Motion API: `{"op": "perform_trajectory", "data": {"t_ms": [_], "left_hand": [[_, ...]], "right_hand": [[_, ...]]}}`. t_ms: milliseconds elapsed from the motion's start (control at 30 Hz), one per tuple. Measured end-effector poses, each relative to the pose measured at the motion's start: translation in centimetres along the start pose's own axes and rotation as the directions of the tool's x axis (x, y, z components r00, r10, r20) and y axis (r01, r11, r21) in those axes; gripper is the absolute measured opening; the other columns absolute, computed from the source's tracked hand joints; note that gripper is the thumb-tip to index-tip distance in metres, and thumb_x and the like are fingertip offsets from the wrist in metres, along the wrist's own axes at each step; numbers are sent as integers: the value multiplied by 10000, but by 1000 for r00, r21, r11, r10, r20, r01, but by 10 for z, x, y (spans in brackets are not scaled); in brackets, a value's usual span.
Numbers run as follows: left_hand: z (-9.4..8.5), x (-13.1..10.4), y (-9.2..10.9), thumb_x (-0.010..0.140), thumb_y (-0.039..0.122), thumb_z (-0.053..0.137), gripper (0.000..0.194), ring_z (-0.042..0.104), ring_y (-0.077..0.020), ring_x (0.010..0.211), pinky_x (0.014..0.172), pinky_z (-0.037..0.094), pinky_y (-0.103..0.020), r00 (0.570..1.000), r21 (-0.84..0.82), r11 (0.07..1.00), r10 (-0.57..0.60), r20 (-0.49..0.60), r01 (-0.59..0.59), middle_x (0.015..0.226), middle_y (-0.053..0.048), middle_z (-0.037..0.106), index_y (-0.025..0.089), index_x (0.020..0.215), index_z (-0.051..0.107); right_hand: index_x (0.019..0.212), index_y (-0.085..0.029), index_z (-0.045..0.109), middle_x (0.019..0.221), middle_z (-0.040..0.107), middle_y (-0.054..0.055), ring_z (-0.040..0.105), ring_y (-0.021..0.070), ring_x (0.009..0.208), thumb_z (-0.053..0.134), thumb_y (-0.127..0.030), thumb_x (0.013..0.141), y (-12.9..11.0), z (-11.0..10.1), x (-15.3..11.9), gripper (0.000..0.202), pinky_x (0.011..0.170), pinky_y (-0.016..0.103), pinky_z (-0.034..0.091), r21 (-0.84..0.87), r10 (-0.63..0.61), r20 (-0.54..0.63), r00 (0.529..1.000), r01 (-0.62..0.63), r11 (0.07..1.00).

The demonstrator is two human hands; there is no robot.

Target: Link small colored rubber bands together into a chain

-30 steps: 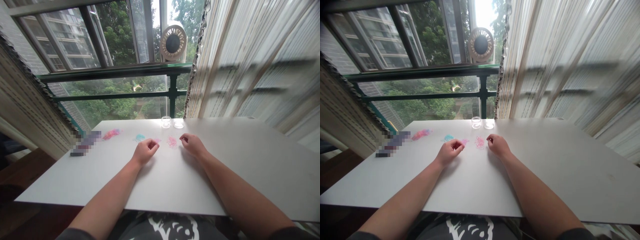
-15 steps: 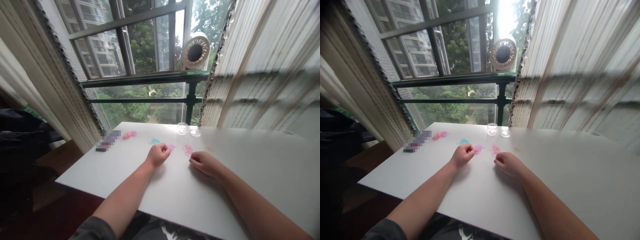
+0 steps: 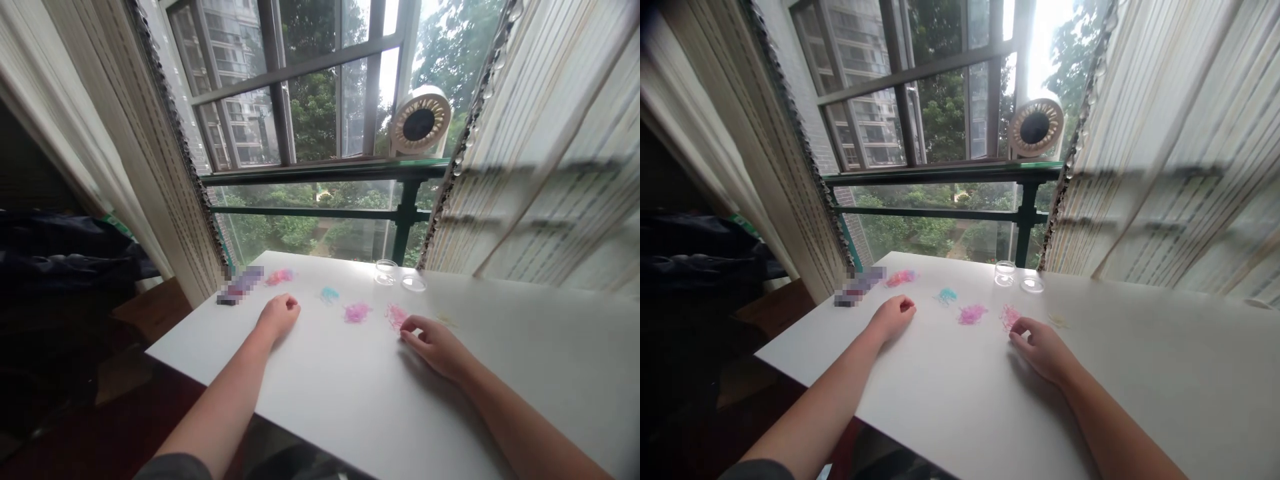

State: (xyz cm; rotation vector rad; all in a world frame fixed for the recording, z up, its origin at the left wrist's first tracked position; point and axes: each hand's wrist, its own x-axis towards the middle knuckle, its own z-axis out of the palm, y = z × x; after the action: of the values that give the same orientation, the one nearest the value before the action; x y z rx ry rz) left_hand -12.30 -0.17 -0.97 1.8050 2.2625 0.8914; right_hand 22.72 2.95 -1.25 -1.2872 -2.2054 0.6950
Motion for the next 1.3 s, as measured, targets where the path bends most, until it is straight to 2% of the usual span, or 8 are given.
{"op": "perform_trajectory", "data": {"t_ms": [67,167,333,500,567,733,933,1300], "left_hand": [[-3,1,-13,721,308,529,213,586,-209,889,797,436,-290,1000,61,998,-26,-6,26,951,-90,644,179,859,627],[-3,6,-21,747,357,502,319,541,-240,1016,913,389,-324,999,140,990,-35,9,34,1073,-104,607,180,989,608],[0,29,-13,774,468,445,507,411,-312,1183,968,330,-415,990,299,952,-91,106,56,1287,-108,474,224,1215,495],[5,53,-3,767,520,436,623,287,-371,1271,958,311,-476,984,366,928,-129,121,77,1367,-173,371,185,1292,426],[7,60,-1,764,528,440,639,255,-373,1290,964,301,-479,984,385,920,-131,121,76,1373,-189,359,171,1293,423],[7,72,-2,774,514,437,584,287,-350,1280,994,272,-468,985,413,908,-128,120,67,1352,-187,396,143,1223,487],[4,75,-9,783,471,459,513,284,-295,1296,1033,251,-412,991,406,914,-81,108,30,1363,-155,404,142,1170,530],[-2,73,-19,758,384,533,354,504,-257,1110,935,368,-328,999,268,963,24,-45,-11,1182,-123,580,173,1027,626]], "right_hand": [[785,-205,600,733,643,16,504,133,522,462,-379,769,-1,0,0,223,533,256,386,-22,7,-11,1000,-7,1000],[780,-204,591,657,614,2,494,134,514,448,-394,779,-3,0,-1,238,524,249,370,-40,7,-15,1000,-8,999],[721,-191,569,620,575,1,479,137,522,424,-428,795,0,0,0,287,532,249,367,1,-5,-15,1000,5,1000],[697,-192,555,576,531,-4,440,134,501,411,-461,807,4,1,0,323,505,249,342,18,-5,7,1000,5,1000],[695,-195,551,566,515,-9,436,133,496,411,-466,808,4,1,0,326,500,248,338,10,-8,12,1000,8,1000],[709,-195,556,596,535,-3,453,139,531,403,-479,814,6,2,0,338,516,244,349,-18,-15,29,999,15,1000],[734,-188,569,589,542,-3,450,135,531,396,-479,821,7,2,-1,349,517,243,337,-51,4,61,998,-1,999],[732,-195,570,618,566,10,487,147,576,390,-508,823,16,4,-1,373,553,241,374,-85,20,30,999,-17,996]]}}
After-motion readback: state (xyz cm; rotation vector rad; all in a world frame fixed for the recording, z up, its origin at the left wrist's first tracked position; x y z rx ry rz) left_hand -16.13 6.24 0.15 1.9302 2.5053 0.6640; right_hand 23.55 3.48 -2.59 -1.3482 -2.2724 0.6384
